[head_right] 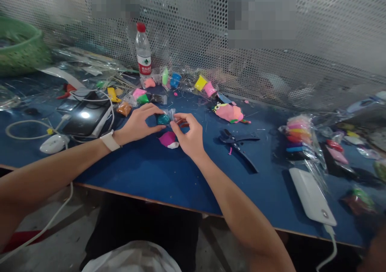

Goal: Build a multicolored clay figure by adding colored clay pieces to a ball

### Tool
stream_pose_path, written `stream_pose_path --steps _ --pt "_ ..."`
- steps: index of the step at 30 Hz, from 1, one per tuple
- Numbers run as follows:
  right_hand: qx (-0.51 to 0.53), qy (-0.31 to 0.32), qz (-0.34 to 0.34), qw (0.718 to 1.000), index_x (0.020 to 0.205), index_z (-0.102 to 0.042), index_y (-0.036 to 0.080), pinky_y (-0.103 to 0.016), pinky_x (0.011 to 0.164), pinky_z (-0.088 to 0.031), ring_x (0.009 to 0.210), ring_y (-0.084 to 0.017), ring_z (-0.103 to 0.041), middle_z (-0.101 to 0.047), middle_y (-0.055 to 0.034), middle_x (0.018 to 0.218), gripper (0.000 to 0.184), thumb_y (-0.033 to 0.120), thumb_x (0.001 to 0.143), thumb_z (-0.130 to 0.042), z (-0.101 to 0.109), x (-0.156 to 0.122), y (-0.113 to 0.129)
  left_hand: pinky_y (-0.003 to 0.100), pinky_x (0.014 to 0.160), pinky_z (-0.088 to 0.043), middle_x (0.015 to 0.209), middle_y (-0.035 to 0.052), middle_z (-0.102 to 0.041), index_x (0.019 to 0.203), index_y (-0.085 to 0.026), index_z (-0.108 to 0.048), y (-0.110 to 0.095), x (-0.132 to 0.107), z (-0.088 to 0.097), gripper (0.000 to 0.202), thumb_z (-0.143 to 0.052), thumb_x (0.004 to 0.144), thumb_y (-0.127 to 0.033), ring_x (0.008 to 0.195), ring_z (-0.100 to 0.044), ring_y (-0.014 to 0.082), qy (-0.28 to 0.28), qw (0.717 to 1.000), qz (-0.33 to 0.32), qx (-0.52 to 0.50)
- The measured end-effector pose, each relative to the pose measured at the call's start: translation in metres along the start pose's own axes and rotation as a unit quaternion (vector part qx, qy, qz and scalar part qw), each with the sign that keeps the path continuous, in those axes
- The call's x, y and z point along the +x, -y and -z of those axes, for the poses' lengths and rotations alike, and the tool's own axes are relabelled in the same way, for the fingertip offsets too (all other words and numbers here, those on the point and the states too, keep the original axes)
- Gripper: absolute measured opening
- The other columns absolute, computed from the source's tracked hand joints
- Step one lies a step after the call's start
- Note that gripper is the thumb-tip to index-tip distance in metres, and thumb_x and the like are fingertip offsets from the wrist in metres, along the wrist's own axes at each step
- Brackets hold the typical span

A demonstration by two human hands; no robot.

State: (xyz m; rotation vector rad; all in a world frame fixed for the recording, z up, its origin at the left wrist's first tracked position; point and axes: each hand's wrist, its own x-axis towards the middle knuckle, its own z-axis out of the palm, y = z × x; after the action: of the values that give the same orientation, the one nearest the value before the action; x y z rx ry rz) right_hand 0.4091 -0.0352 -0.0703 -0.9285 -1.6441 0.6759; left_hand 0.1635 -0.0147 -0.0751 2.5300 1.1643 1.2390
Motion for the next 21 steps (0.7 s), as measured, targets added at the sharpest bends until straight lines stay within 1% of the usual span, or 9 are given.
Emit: stream_pose_path --steps 3,6,9,13,15,18,21 --pt "0.030 0.008 -0.033 0.999 0.118 -0.081 0.027 -0.039 0.086 -0.068 0.099 -0.023 -0.079 -0.084 -0.0071 0.115 0.040 0.061 0.098 -0.086 -0.002 0.000 -0.002 0.041 0.102 -0.064 0.124 0.0094 -0.078 0.129 -0.021 -0.078 -0.001 0.000 0.001 0.036 -0.091 0.098 -0.035 0.116 -0.075 0.0272 -0.016 1.000 -0.010 -0.002" --pt "0.031 0.005 -0.033 0.999 0.114 -0.083 0.028 -0.039 0.085 -0.067 0.097 -0.022 -0.078 -0.082 -0.0068 0.118 0.038 0.061 0.096 -0.087 -0.003 0.000 -0.002 0.041 0.102 -0.065 0.122 0.0088 -0.078 0.129 -0.022 -0.079 -0.003 0.000 0.001 0.035 -0.091 0.099 -0.035 0.117 -0.076 0.0270 -0.025 1.000 -0.019 0.002" --pt "0.039 0.012 -0.044 0.998 0.108 -0.083 0.027 -0.039 0.083 -0.066 0.093 -0.021 -0.078 -0.082 -0.0058 0.112 0.035 0.057 0.094 -0.090 -0.003 0.001 -0.003 0.041 0.103 -0.065 0.123 0.0094 -0.077 0.129 -0.022 -0.079 -0.004 -0.001 0.002 0.033 -0.090 0.100 -0.034 0.117 -0.076 0.0270 -0.029 0.999 -0.030 0.000" --pt "0.062 0.031 -0.084 0.994 0.108 -0.082 0.026 -0.040 0.082 -0.063 0.089 -0.022 -0.077 -0.084 -0.0046 0.100 0.039 0.061 0.092 -0.090 -0.002 0.001 -0.003 0.042 0.106 -0.066 0.126 0.0096 -0.076 0.130 -0.025 -0.080 -0.001 0.000 0.002 0.031 -0.089 0.102 -0.033 0.118 -0.075 0.0262 -0.027 0.998 -0.047 -0.023" --pt "0.063 0.031 -0.079 0.994 0.106 -0.081 0.026 -0.039 0.079 -0.062 0.086 -0.021 -0.075 -0.083 -0.0038 0.096 0.041 0.063 0.091 -0.091 -0.002 0.002 -0.001 0.043 0.106 -0.066 0.128 0.0097 -0.076 0.132 -0.026 -0.080 -0.001 0.000 0.002 0.031 -0.088 0.103 -0.031 0.118 -0.075 0.0257 -0.035 0.997 -0.063 -0.035" --pt "0.078 0.046 -0.073 0.993 0.099 -0.077 0.026 -0.037 0.076 -0.060 0.083 -0.019 -0.072 -0.080 -0.0025 0.097 0.045 0.067 0.087 -0.093 -0.001 0.003 0.004 0.042 0.105 -0.067 0.129 0.0097 -0.076 0.134 -0.026 -0.079 -0.001 -0.001 0.002 0.032 -0.087 0.103 -0.028 0.119 -0.076 0.0253 -0.039 0.995 -0.079 -0.041" --pt "0.099 0.066 -0.076 0.990 0.089 -0.071 0.026 -0.035 0.071 -0.055 0.075 -0.016 -0.065 -0.072 0.0006 0.088 0.049 0.069 0.084 -0.095 -0.001 0.004 0.007 0.041 0.106 -0.067 0.130 0.0099 -0.076 0.133 -0.025 -0.078 -0.003 -0.002 0.002 0.032 -0.087 0.103 -0.026 0.119 -0.077 0.0250 -0.037 0.994 -0.092 -0.046"
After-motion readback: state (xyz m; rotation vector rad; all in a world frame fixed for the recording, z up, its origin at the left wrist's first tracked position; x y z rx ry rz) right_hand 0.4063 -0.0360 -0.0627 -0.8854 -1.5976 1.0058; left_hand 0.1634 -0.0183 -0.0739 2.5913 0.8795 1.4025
